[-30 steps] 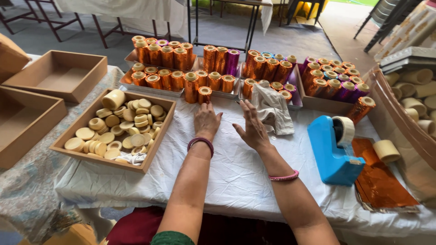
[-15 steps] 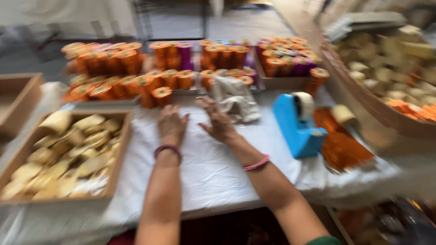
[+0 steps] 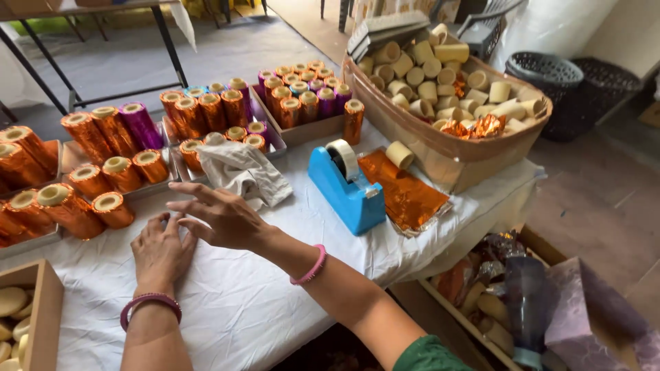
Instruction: Polishing cylindrical wooden components with a cloth at a workstation.
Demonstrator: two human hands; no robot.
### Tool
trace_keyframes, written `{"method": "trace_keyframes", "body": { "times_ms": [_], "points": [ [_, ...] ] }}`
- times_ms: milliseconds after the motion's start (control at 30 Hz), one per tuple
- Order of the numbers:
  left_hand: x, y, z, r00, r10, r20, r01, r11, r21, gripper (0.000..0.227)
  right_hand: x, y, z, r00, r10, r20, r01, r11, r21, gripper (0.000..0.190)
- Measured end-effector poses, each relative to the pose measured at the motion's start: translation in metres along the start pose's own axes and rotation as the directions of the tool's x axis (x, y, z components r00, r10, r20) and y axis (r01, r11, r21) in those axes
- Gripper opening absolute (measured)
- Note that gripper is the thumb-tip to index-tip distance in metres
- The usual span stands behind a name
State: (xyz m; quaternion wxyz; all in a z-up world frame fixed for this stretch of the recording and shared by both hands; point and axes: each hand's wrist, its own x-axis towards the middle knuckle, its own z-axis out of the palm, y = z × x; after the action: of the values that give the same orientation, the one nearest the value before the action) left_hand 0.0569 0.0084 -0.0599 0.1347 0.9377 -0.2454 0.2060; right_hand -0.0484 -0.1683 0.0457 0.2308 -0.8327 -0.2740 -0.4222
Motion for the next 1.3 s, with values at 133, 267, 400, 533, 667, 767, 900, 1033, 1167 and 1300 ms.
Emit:
{"method": "trace_keyframes", "body": {
  "times_ms": [133, 267, 400, 533, 667, 767, 900, 1033, 1167, 1300],
  "points": [
    [0.005, 0.001, -0.009, 1.0, 0.012, 0.01, -0.012, 1.0, 0.0, 0.059, 0.014, -0.026, -0.076, 0.996, -0.057, -0.063, 0.055, 0.998, -0.029, 0.035],
    [0.0, -0.001, -0.006, 0.999, 0.045, 0.017, -0.044, 0.998, -0.049, 0.057, -0.03, -0.047, -0.156, 1.0, -0.011, -0.018, 0.009, 0.995, -0.101, 0.031],
    [-0.001, -0.005, -0.005, 0.997, 0.069, -0.021, -0.071, 0.992, -0.103, 0.055, -0.103, -0.066, -0.232, 0.965, -0.061, 0.255, 0.149, 0.928, -0.342, 0.025],
    [-0.004, -0.012, 0.002, 0.997, 0.081, -0.02, -0.082, 0.991, -0.107, 0.049, -0.189, -0.058, -0.332, 0.971, 0.162, 0.178, -0.058, 0.874, -0.482, 0.026],
    [-0.003, -0.008, 0.004, 0.995, 0.099, -0.027, -0.101, 0.989, -0.108, 0.049, -0.328, -0.044, -0.411, 0.463, 0.878, 0.118, -0.463, 0.353, -0.813, 0.028],
    [-0.003, -0.008, 0.009, 0.994, 0.104, -0.041, -0.107, 0.99, -0.086, 0.048, -0.429, -0.036, -0.426, -0.012, 0.999, 0.038, -0.554, 0.025, -0.832, 0.028],
    [-0.005, -0.002, 0.005, 0.994, 0.108, -0.024, -0.109, 0.992, -0.067, 0.048, -0.558, -0.013, -0.403, 0.344, 0.938, 0.046, -0.568, 0.247, -0.785, 0.05],
    [-0.005, 0.006, -0.003, 0.996, 0.084, -0.017, -0.085, 0.994, -0.074, 0.05, -0.484, -0.036, -0.36, 0.214, 0.976, -0.051, -0.492, 0.062, -0.868, 0.051],
    [-0.005, 0.011, -0.013, 0.997, 0.072, 0.017, -0.07, 0.993, -0.09, 0.051, -0.501, -0.019, -0.336, 0.16, 0.976, -0.148, -0.382, -0.077, -0.921, 0.048],
    [-0.006, 0.016, -0.018, 0.997, 0.061, 0.042, -0.057, 0.994, -0.091, 0.051, -0.466, -0.024, -0.341, 0.129, 0.968, -0.217, -0.441, -0.141, -0.886, 0.068]
  ]
}}
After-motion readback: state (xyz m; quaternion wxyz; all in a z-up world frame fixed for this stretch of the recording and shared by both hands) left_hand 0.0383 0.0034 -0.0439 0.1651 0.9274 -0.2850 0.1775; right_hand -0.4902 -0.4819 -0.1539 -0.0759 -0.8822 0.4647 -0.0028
